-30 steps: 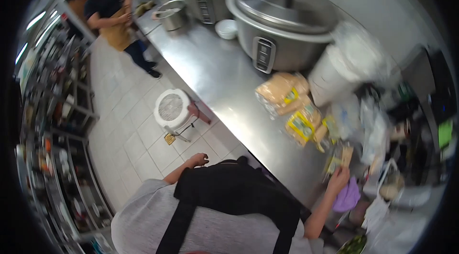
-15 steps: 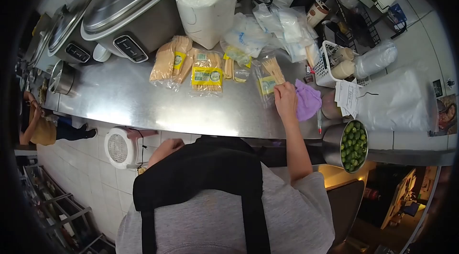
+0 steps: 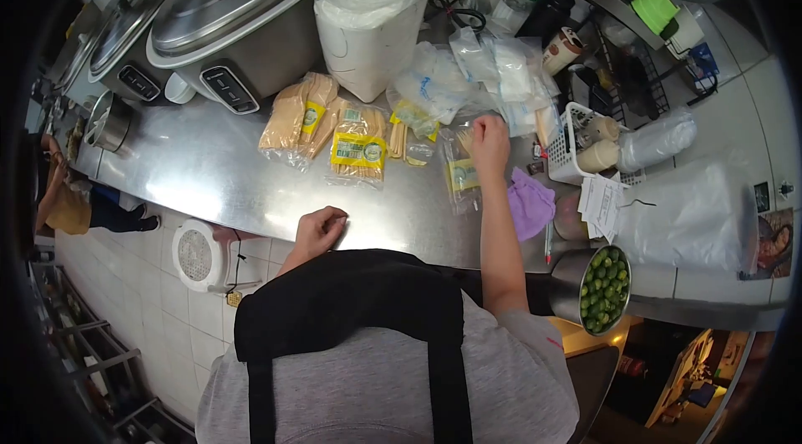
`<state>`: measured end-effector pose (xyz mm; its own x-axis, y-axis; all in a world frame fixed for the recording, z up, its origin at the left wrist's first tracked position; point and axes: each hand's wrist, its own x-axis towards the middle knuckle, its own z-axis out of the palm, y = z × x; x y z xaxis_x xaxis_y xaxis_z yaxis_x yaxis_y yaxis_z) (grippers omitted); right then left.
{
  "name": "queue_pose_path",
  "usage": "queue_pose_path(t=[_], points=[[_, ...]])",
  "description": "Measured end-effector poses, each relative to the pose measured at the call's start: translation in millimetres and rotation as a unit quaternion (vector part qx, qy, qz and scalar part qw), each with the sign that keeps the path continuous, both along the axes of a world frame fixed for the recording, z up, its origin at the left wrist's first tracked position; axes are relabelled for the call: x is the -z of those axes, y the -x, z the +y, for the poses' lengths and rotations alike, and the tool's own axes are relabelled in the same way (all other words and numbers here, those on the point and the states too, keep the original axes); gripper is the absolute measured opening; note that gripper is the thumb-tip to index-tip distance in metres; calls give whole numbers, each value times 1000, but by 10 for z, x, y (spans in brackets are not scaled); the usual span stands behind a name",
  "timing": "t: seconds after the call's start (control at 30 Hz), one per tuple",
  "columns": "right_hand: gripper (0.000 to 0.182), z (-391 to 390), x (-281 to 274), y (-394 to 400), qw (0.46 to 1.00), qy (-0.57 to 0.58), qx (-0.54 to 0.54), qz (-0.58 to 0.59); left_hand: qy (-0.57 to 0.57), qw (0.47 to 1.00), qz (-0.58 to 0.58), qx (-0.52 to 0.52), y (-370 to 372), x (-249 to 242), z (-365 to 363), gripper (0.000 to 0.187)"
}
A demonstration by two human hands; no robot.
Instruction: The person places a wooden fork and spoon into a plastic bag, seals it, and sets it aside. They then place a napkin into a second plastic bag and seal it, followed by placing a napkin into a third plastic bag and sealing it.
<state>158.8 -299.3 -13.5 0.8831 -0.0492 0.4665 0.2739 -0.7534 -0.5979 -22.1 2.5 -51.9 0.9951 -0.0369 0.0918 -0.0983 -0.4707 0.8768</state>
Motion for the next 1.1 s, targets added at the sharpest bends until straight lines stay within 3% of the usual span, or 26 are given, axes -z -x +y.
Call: queue_pose_path(t=[0.07, 0.13, 0.23, 0.37, 0.47, 0.6, 0.77, 0.8, 0.87, 0.9, 0.97, 1.1], points=[[10, 42, 120, -191, 995, 102, 1, 9, 7, 1000, -4, -1, -4, -3, 9, 11], [11, 200, 173, -262, 992, 127, -26, 8, 3, 1000, 5, -1, -10, -20, 10, 10], [15, 359, 68, -314, 967, 223, -123, -8, 2, 1000, 13, -1, -26, -51, 10, 11], [14, 376, 211, -385, 942, 317, -99, -42, 5, 1000, 0, -11, -17, -6, -6, 12], [10, 378, 187, -359, 960, 259, -89, -58, -9, 1000, 14, -11, -16, -4, 2, 12], [9, 330, 143, -353, 995, 79, -53, 12, -10, 1000, -1, -16, -16, -28, -7, 12], [8, -20, 291, -311, 989, -150, -9, 18, 11, 999, 34, -13, -37, -56, -5, 12], [8, -89, 341, -276, 988, -150, -8, 19, 10, 999, 34, -13, -42, -48, -1, 12], [5, -80, 80, -56, 936, -347, 22, 60, 22, 997, 74, -12, -62, -1, 11, 12], [5, -67, -12, 44, 936, -347, 23, 60, 22, 997, 74, -11, -77, 55, 12, 12], [3, -9, -193, 235, 880, -473, -24, -12, 154, 982, 109, -4, -124, 121, 1, 13], [7, 220, -571, 525, 838, -538, -91, -25, 162, 970, 166, 75, -209, -257, -96, 18]])
